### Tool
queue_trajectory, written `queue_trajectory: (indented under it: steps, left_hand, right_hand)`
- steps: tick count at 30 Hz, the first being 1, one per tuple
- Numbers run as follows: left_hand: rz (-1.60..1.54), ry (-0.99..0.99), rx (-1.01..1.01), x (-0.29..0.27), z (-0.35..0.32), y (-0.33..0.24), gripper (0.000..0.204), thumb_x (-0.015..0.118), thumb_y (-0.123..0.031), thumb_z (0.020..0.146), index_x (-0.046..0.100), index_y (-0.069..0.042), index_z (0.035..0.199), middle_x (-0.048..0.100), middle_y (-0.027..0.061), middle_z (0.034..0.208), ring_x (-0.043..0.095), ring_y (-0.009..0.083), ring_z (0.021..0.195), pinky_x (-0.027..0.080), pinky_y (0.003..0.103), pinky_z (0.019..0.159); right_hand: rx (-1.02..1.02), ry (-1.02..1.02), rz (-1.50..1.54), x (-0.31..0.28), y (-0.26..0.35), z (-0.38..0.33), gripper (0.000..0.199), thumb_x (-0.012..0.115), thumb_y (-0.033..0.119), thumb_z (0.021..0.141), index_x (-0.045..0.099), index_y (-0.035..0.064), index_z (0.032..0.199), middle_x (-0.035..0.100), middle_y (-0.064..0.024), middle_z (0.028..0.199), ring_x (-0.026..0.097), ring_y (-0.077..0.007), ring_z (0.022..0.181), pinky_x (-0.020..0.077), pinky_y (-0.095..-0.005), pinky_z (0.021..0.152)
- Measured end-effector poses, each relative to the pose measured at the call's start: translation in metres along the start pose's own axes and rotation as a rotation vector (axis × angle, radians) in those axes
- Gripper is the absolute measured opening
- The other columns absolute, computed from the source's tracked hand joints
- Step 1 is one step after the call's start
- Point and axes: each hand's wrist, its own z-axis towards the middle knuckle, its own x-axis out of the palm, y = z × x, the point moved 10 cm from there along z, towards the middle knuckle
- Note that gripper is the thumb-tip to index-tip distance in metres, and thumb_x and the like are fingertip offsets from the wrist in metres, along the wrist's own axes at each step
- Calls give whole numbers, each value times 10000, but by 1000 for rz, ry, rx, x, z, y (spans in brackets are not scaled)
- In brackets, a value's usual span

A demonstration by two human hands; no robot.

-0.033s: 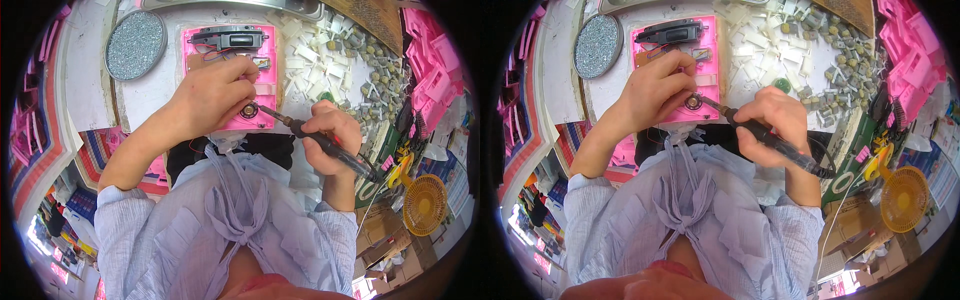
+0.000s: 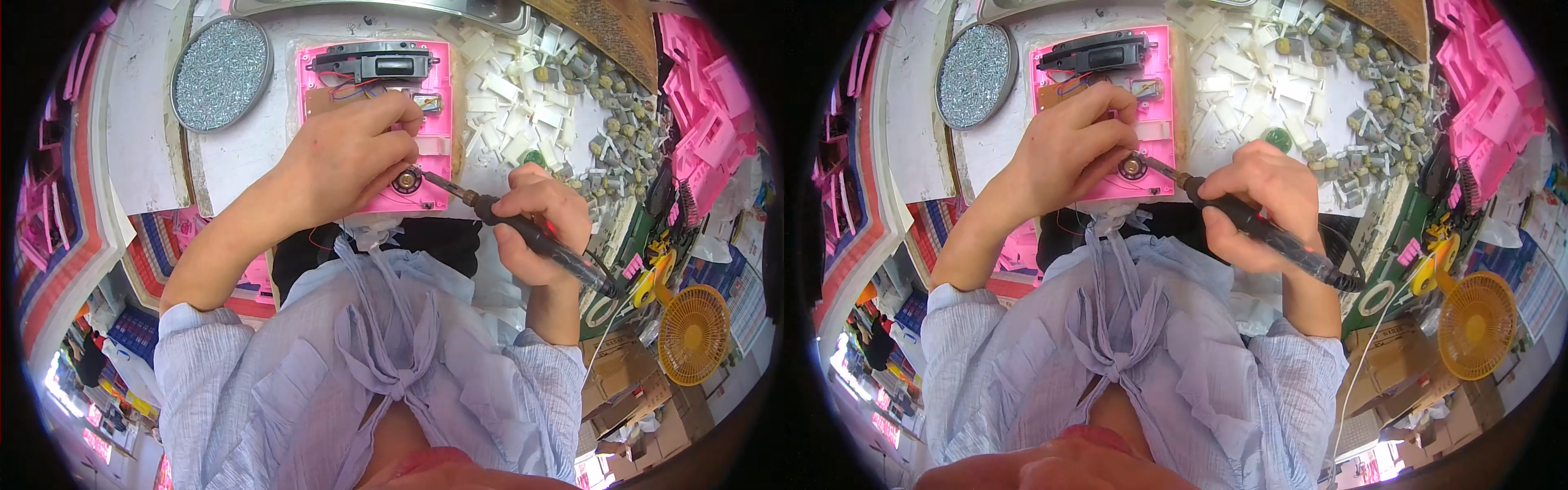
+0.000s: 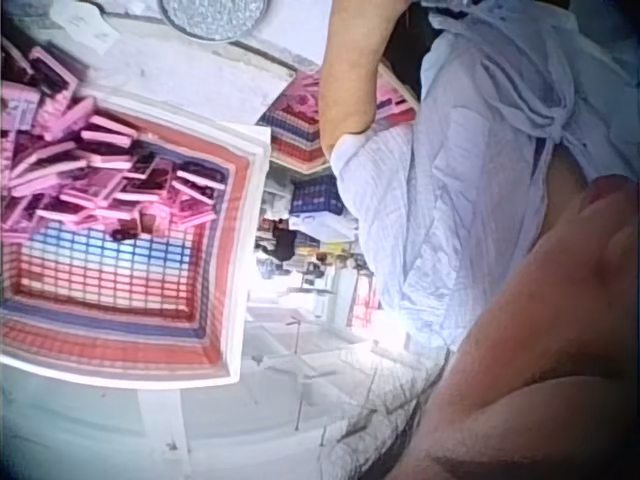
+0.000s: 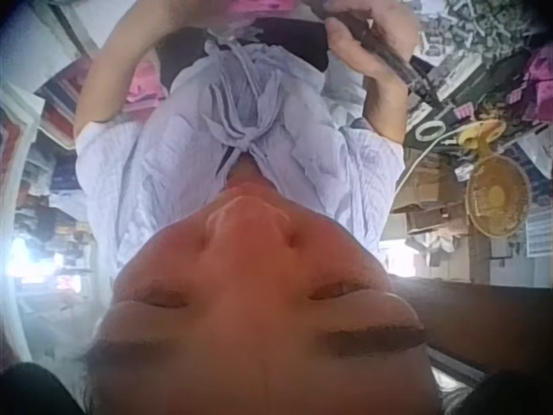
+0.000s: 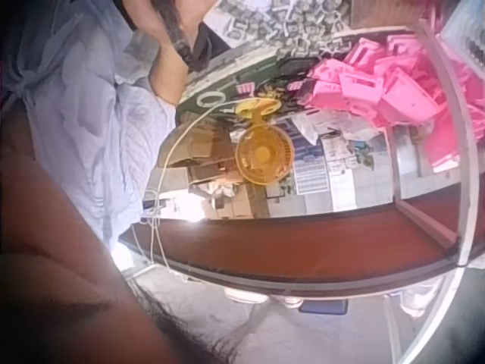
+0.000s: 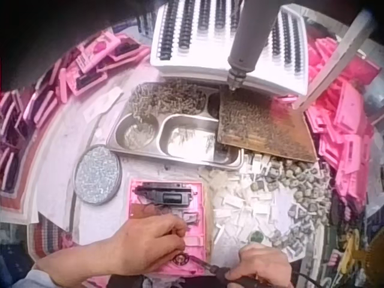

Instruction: Assemble internal electronic components into a pink toy shell using a screwdriver and a soldering iron.

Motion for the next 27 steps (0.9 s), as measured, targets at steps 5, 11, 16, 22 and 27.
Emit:
queue_trajectory:
  steps: [5, 11, 16, 22, 27]
  left_hand:
    - [-8, -5, 0, 0, -1, 0, 237, 771, -6, 750, 633, -64, 934, 598, 81, 1053, 646, 282, 914, 540, 368, 737]
    - [25, -2, -4, 2, -2, 1, 121, 722, -115, 819, 642, -63, 894, 616, 68, 1089, 652, 271, 935, 549, 385, 766]
    - [35, 3, -3, 4, -3, 2, 120, 719, -120, 816, 641, -67, 890, 615, 65, 1090, 650, 272, 939, 551, 385, 772]
    - [28, -20, 41, 1, -2, -2, 236, 781, -17, 748, 642, -68, 932, 621, 79, 1052, 660, 270, 902, 550, 366, 724]
    - [8, -1, 54, -2, -2, -2, 246, 785, -10, 742, 645, -59, 938, 624, 92, 1054, 660, 281, 909, 555, 372, 738]
  right_hand:
    - [-5, 1, 1, 1, 1, 6, 277, 715, 0, 608, 684, 49, 879, 563, -30, 608, 515, -219, 545, 433, -341, 558]
    - [-31, 24, -20, 6, 4, 5, 195, 718, 78, 710, 654, 2, 879, 507, -43, 619, 468, -216, 570, 400, -349, 590]
    - [-49, -30, 1, -3, 7, 4, 264, 711, -16, 623, 685, 38, 880, 526, -18, 576, 488, -208, 516, 409, -328, 547]
    - [-62, -77, 9, -15, 6, -4, 236, 726, 16, 640, 686, 25, 873, 462, -8, 562, 459, -203, 521, 377, -332, 530]
    - [-47, -85, 7, -20, 7, -6, 232, 729, 21, 639, 684, 19, 867, 458, -12, 565, 457, -203, 532, 364, -329, 524]
